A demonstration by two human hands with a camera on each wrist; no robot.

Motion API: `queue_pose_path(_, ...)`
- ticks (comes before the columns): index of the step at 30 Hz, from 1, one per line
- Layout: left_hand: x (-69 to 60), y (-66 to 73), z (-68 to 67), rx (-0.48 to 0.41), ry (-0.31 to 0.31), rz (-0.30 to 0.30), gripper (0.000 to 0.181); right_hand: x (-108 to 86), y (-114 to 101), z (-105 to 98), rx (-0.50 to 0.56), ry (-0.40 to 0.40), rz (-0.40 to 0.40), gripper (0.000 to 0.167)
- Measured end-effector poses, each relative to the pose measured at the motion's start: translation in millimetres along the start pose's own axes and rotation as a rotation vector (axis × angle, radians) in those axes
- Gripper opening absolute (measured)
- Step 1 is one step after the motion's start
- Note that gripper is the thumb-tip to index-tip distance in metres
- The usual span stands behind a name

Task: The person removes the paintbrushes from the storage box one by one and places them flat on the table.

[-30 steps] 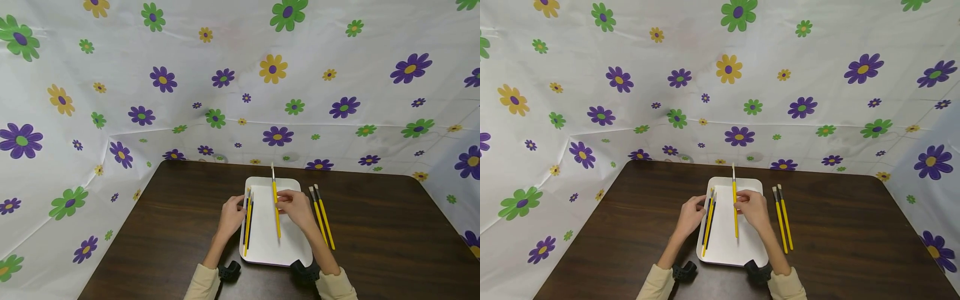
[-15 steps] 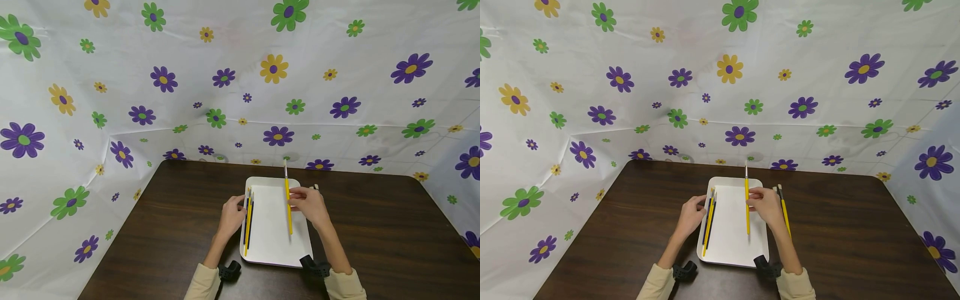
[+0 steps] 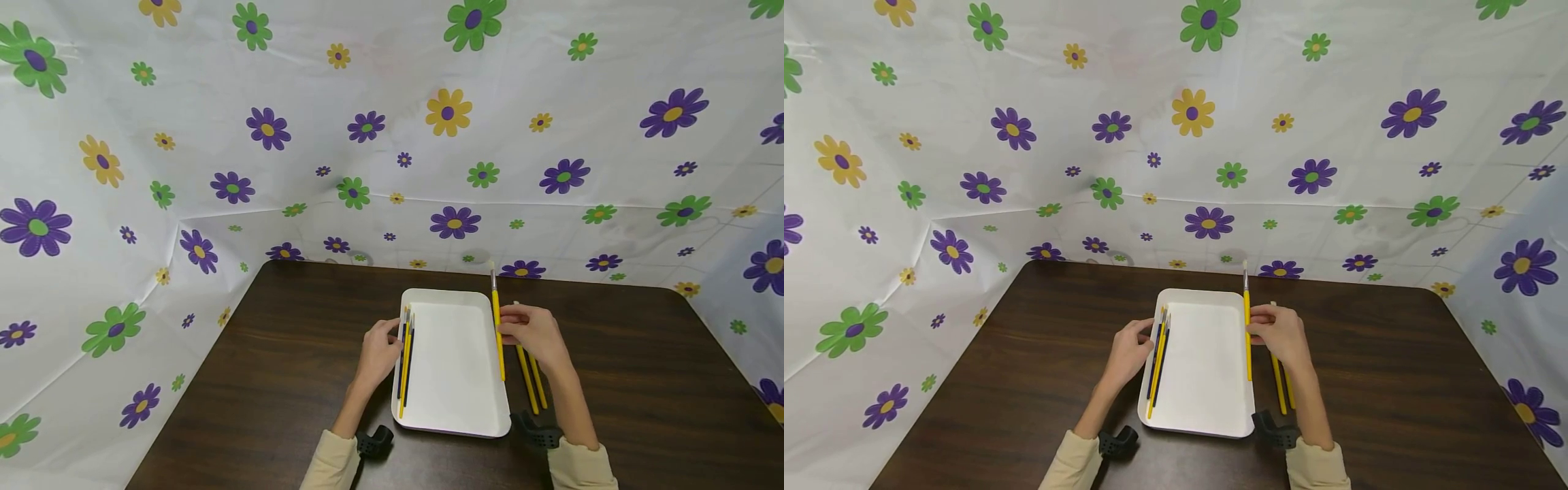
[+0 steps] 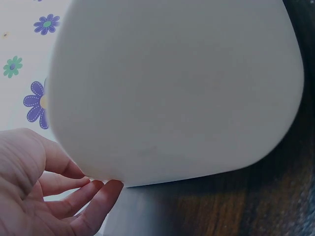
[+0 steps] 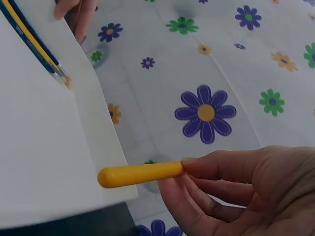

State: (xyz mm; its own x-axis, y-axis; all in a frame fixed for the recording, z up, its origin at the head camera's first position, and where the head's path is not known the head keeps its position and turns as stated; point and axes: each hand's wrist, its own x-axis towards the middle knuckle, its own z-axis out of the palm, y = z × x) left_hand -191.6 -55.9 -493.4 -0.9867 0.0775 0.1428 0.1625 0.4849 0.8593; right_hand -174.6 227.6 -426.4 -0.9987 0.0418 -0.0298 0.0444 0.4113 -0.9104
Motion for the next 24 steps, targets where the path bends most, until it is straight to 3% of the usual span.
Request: queue_pose_path(24,-1.3,1.2,-0.4,-0.002,0.0,-0.011,0.041,-0.3,28.8,-43.0,-0.125,-0.007,0.073,0.036)
